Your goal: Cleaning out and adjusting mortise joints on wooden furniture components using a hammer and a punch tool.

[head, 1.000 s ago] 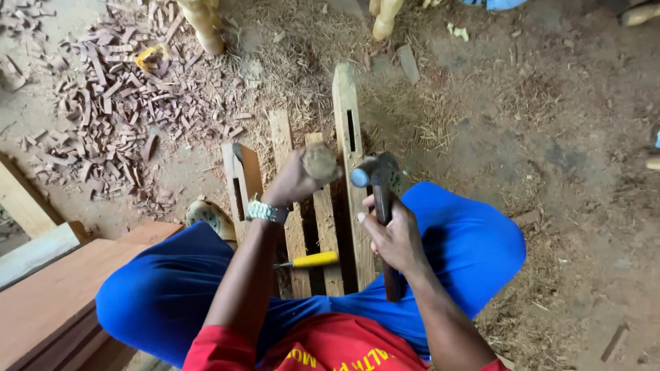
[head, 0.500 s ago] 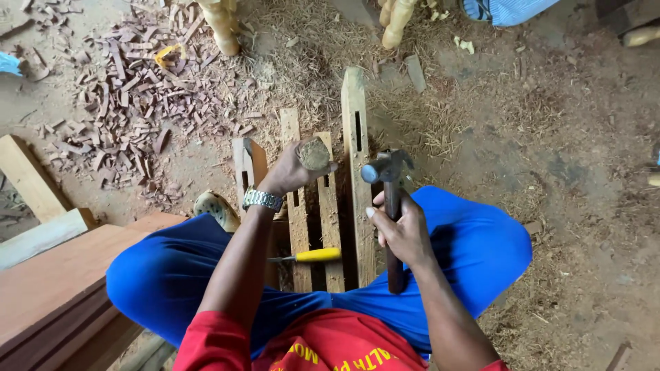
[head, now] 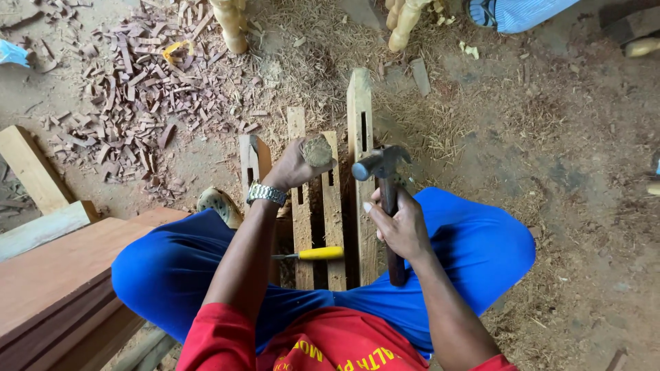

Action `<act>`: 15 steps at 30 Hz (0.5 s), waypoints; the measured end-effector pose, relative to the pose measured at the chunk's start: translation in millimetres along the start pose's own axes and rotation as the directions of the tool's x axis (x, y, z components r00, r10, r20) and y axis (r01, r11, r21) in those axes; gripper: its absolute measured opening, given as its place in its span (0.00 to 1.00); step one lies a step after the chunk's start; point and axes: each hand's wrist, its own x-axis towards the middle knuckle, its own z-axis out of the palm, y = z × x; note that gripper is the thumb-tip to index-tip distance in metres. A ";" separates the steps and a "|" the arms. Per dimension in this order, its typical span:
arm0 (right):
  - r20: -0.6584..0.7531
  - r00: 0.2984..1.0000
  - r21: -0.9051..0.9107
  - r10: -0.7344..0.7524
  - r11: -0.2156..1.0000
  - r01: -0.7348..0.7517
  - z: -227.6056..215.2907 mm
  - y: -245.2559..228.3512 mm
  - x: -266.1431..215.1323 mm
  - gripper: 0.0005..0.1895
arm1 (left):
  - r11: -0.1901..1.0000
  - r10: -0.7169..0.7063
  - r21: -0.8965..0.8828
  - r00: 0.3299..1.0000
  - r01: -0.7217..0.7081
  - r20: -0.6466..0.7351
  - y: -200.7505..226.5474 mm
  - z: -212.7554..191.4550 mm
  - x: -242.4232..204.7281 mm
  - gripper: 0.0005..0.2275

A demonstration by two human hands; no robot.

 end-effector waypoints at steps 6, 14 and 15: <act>0.018 0.972 -0.294 -0.235 0.928 0.230 3.2 -16.0 15.4 0.14 | 0.982 0.005 0.191 0.999 0.003 -0.042 15.6 -1.0 -5.1 0.34; 0.049 0.919 -0.477 -0.391 0.799 0.365 26.5 -26.5 43.4 0.18 | 0.991 -0.015 0.129 0.998 0.022 -0.055 -26.1 -6.4 10.8 0.33; 0.082 0.950 -0.497 -0.301 0.814 0.300 29.7 -16.7 50.4 0.16 | 0.980 0.000 0.199 1.000 0.005 -0.022 -34.2 -6.8 14.3 0.30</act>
